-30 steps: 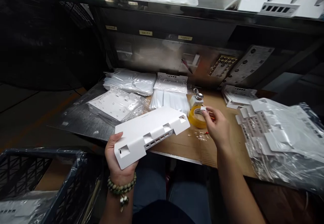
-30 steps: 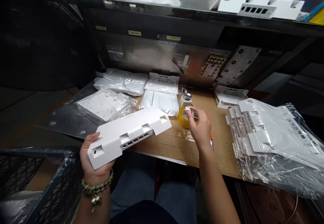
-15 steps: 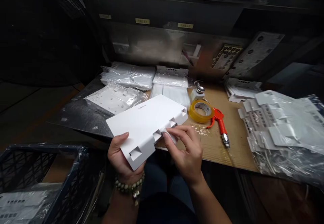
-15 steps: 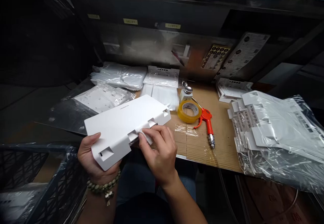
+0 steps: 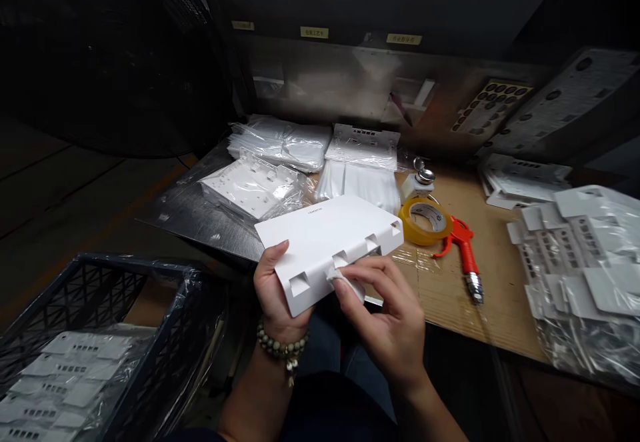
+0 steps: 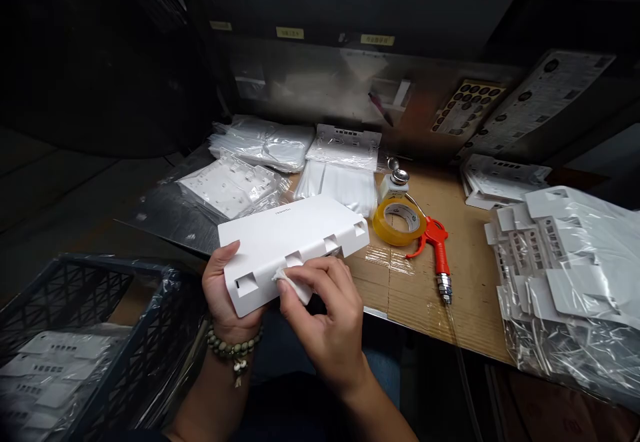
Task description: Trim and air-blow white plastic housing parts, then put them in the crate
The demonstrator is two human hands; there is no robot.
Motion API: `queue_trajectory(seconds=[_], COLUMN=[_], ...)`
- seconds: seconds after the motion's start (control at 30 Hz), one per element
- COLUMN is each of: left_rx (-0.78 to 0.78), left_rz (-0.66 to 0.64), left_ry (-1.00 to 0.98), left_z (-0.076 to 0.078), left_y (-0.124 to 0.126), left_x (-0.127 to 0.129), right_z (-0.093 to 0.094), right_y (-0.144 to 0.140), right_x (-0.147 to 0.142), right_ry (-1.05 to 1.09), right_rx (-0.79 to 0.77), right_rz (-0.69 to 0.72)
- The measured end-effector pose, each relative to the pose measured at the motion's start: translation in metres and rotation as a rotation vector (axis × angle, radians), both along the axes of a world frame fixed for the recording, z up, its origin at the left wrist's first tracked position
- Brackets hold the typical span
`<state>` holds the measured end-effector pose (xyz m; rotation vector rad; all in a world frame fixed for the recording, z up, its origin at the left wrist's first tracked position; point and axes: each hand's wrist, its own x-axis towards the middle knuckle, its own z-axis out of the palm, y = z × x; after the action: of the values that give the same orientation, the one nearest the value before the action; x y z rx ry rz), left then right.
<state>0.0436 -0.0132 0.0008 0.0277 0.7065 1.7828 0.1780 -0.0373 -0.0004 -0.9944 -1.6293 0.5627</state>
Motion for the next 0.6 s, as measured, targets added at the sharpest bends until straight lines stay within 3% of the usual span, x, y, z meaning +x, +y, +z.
queue_trajectory(seconds=[0.27,0.37,0.47,0.53,0.6], left_rx=[-0.025,-0.032,0.027,0.117,0.187], left_rz=[-0.231,-0.262,-0.222,-0.15,-0.139], left_ry=[-0.219,-0.217,-0.099,-0.01,0.038], left_z=[0.013,0.008,0.0,-0.007,-0.017], left_y=[-0.005,-0.006,-0.004,-0.001,0.002], left_x=[0.004,0.002,-0.002,-0.008,-0.018], right_z=[0.008,0.011,0.013,0.013,0.011], right_y=[-0.016,-0.022,-0.026,-0.022,-0.01], right_x=[-0.024,-0.027,-0.017,0.0,0.02], right_ry=[-0.053,-0.081,-0.004,0.128,0.335], right_rx=[0.145,0.183,0.082,0.035,0.057], right_rz=[0.071,0.115,0.27,0.198,-0.052])
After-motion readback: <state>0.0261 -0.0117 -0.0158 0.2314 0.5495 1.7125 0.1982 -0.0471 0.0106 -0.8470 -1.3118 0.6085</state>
